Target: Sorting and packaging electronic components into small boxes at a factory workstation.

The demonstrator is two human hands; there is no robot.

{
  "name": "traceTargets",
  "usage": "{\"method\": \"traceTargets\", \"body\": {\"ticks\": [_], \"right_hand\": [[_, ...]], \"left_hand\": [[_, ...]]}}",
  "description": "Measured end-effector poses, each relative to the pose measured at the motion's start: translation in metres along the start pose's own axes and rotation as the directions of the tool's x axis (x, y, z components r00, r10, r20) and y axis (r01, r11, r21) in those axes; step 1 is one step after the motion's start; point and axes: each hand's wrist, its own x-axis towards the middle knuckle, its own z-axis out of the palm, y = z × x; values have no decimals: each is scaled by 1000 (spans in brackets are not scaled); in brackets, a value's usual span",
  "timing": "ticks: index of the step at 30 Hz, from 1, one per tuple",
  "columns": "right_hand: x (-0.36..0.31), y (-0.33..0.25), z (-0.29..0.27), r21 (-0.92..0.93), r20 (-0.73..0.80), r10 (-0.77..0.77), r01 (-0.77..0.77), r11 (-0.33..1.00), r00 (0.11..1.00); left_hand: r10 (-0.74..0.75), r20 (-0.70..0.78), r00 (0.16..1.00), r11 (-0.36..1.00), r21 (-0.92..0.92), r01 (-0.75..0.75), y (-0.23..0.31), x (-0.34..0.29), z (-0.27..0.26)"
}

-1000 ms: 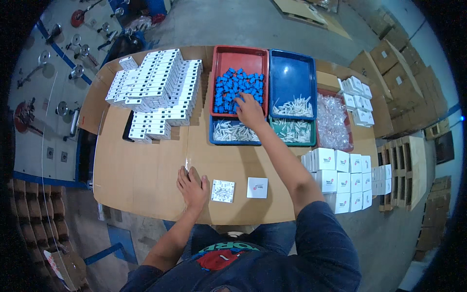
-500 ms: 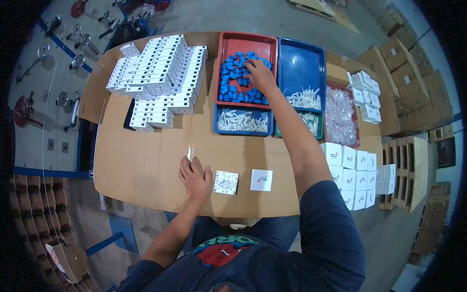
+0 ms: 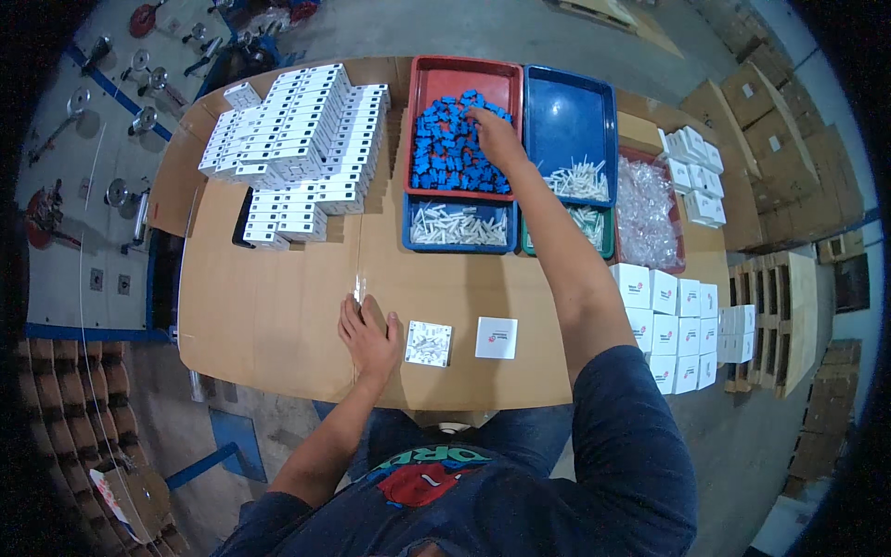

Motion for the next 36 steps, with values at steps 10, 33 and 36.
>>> {"method": "traceTargets", "body": {"ticks": [10,33,36], "right_hand": [[-22,-8,-14,-279,55,-72,85,957,996],[-50,-101,-65,728,-16,529,-352,588,849],[-81,-158,-100,737,-94,486,-268,621,869]], "left_hand": [[-4,7,1000,1000,-22,4,2,1,-2],[15,-59,998,1000,-16,-16,-4,-5,-1],[32,-72,997,999,-23,-34,0,-2,-3]]}}
